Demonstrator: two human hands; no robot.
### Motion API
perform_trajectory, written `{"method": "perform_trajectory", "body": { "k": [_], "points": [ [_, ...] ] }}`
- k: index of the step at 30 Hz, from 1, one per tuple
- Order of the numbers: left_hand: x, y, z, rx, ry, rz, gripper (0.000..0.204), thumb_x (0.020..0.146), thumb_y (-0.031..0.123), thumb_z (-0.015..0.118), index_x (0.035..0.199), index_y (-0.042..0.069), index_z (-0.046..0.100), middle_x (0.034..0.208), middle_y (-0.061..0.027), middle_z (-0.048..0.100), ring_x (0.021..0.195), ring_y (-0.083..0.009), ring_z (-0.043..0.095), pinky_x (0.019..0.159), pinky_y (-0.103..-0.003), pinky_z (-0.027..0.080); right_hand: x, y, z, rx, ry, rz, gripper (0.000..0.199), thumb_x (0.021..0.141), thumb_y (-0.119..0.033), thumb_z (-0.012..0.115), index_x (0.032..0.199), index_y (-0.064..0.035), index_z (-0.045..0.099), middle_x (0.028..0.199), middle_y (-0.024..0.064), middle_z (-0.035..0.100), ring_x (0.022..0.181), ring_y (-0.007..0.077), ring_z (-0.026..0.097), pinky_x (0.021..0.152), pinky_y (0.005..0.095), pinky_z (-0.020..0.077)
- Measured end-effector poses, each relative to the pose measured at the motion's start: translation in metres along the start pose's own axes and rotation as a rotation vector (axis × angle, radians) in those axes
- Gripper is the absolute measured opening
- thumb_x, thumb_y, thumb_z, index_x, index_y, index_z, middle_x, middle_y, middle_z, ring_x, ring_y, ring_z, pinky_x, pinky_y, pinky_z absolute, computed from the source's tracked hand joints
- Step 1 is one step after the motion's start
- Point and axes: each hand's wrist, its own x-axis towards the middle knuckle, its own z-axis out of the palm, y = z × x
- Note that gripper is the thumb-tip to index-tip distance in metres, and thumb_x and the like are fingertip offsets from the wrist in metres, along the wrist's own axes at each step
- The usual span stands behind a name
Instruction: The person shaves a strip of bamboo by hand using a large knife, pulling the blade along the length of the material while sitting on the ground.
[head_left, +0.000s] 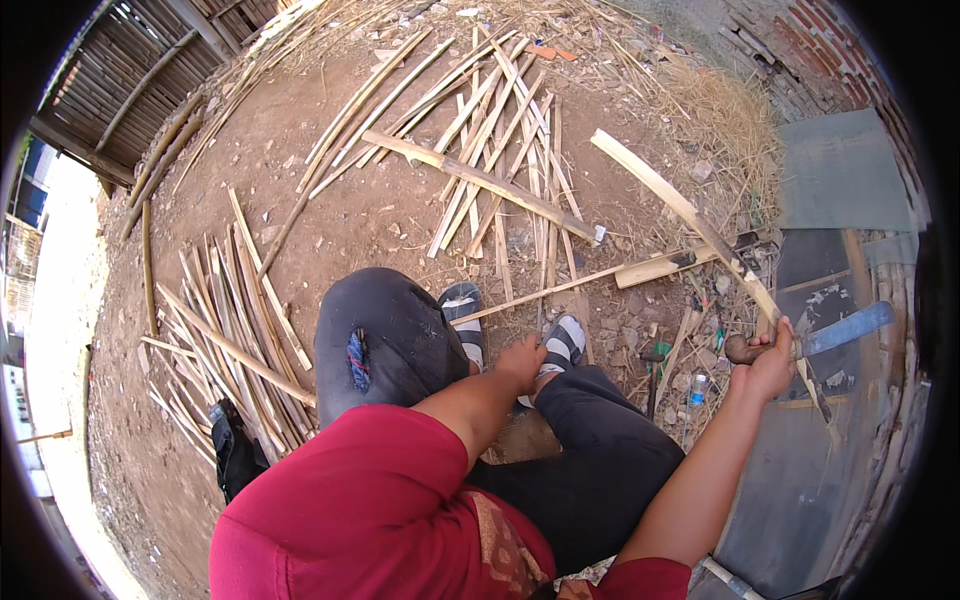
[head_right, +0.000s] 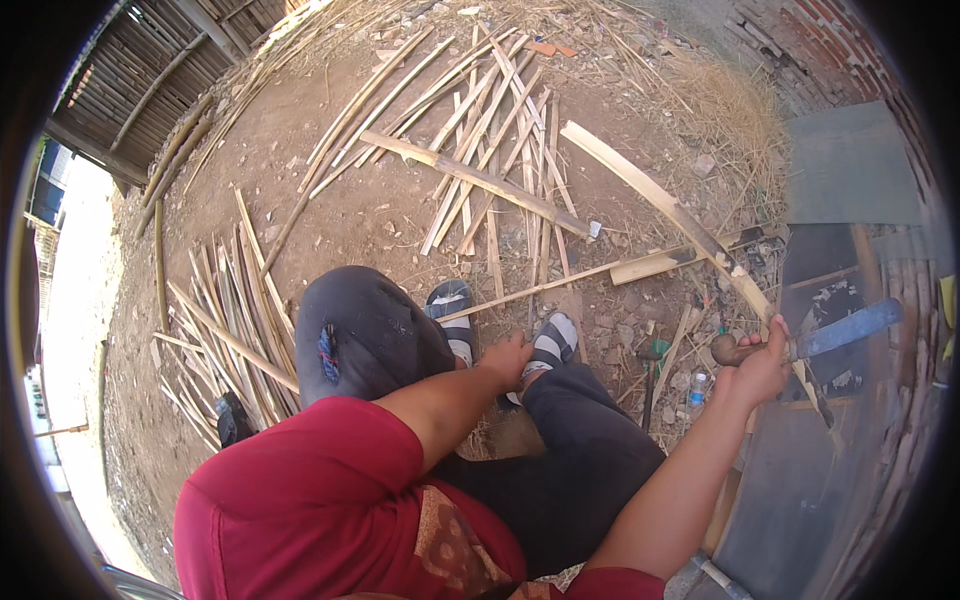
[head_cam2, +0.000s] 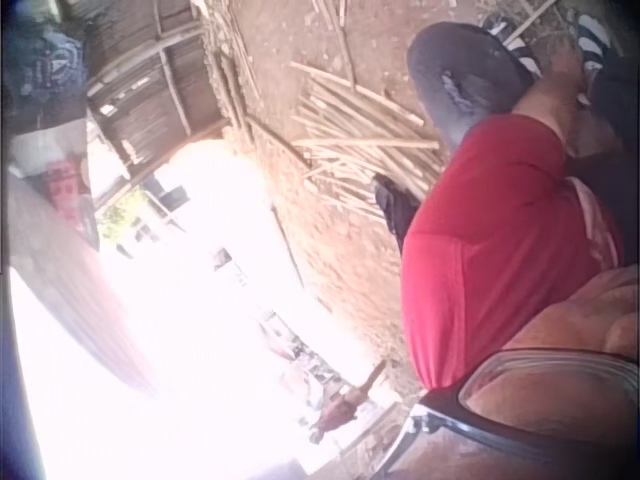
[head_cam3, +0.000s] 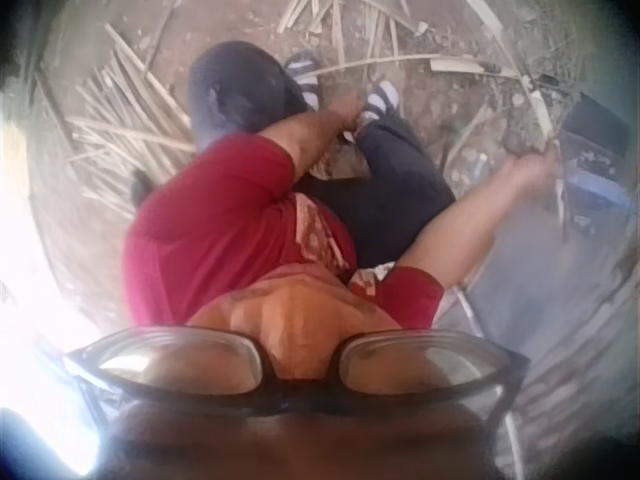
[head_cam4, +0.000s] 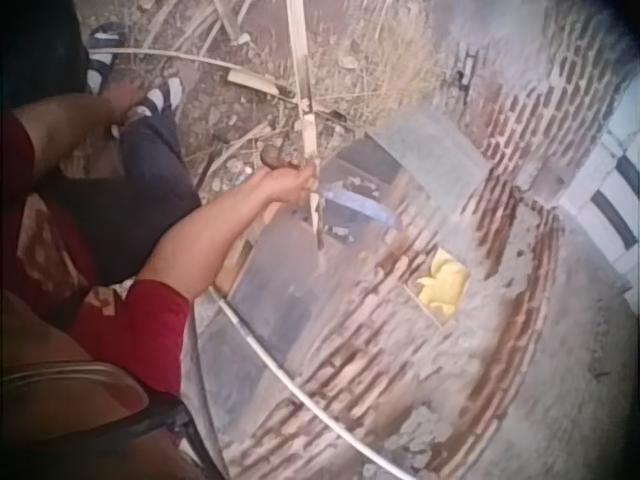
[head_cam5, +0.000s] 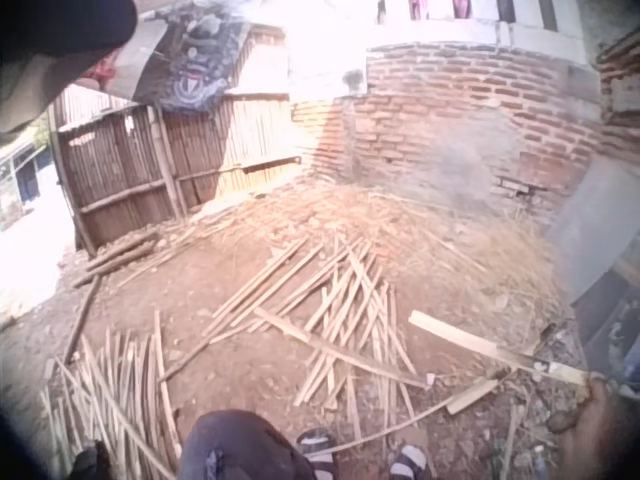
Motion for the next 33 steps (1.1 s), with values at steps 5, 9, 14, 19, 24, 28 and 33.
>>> {"method": "perform_trajectory", "body": {
  "k": [5,9,14,19,24,28,33],
  "points": [
    [0.014,0.0,0.018,0.011,0.051,-0.004,0.061,0.079,0.028,0.082,0.13,0.011,0.054,0.135,-0.0158,0.048,0.124,-0.0363,0.056,0.097,-0.05,0.053,0.001,0.001,-0.002,-0.024,-0.048,0.007,0.022,0.087,-0.011,0.078,0.103,-0.0015,0.068,0.084,0.0041,0.059,0.067,0.0115,0.052,0.055,0.0265,0.043],
    [0.007,0.006,0.011,0.001,0.061,0.025,0.041,0.089,0.02,0.071,0.127,0.013,0.058,0.135,-0.0147,0.047,0.122,-0.0345,0.058,0.094,-0.051,0.054,-0.003,0.0,-0.001,-0.006,-0.036,-0.026,0.025,0.087,-0.012,0.078,0.106,-0.0007,0.067,0.082,0.0043,0.058,0.065,0.0122,0.052,0.055,0.027,0.0433],
    [0.01,0.0,0.018,0.093,0.075,0.062,0.04,0.092,0.035,0.067,0.125,0.013,0.059,0.133,-0.0163,0.049,0.122,-0.0379,0.057,0.095,-0.052,0.053,-0.012,-0.005,0.007,-0.035,-0.084,-0.013,0.024,0.087,-0.011,0.077,0.104,-0.0007,0.063,0.086,0.0053,0.061,0.065,0.0111,0.052,0.054,0.0263,0.0441],
    [0.017,0.006,0.032,0.042,0.122,0.062,0.044,0.09,0.037,0.071,0.122,0.011,0.058,0.132,-0.017,0.049,0.121,-0.038,0.058,0.092,-0.05,0.056,-0.008,-0.002,0.005,-0.066,-0.132,-0.025,0.021,0.088,-0.009,0.076,0.103,-0.0012,0.064,0.086,0.005,0.061,0.064,0.0101,0.053,0.054,0.0258,0.0446],
    [0.014,0.006,0.013,0.003,0.098,-0.041,0.046,0.086,0.037,0.076,0.12,0.009,0.06,0.139,-0.0182,0.047,0.121,-0.0384,0.059,0.092,-0.049,0.056,-0.023,-0.011,0.013,-0.083,-0.129,-0.011,0.019,0.089,-0.009,0.075,0.103,-0.0017,0.065,0.086,0.004,0.061,0.064,0.0097,0.053,0.053,0.0254,0.0449],
    [-0.006,0.026,-0.035,-0.049,-0.004,-0.12,0.045,0.085,0.036,0.078,0.116,0.007,0.063,0.131,-0.0192,0.059,0.115,-0.0372,0.064,0.094,-0.047,0.056,-0.026,-0.015,0.013,-0.013,-0.157,-0.048,0.015,0.089,-0.01,0.076,0.099,-0.004,0.067,0.087,0.0026,0.061,0.061,0.01,0.053,0.051,0.0251,0.0441],
    [-0.058,0.084,-0.154,0.103,-0.051,0.328,0.041,0.085,0.036,0.077,0.11,0.006,0.065,0.103,-0.0172,0.07,0.103,-0.0368,0.068,0.091,-0.046,0.055,-0.038,-0.021,0.018,0.038,-0.218,-0.021,0.016,0.089,-0.01,0.075,0.1,-0.0042,0.066,0.088,0.0029,0.061,0.061,0.0108,0.053,0.051,0.0256,0.0439]
  ]
}}
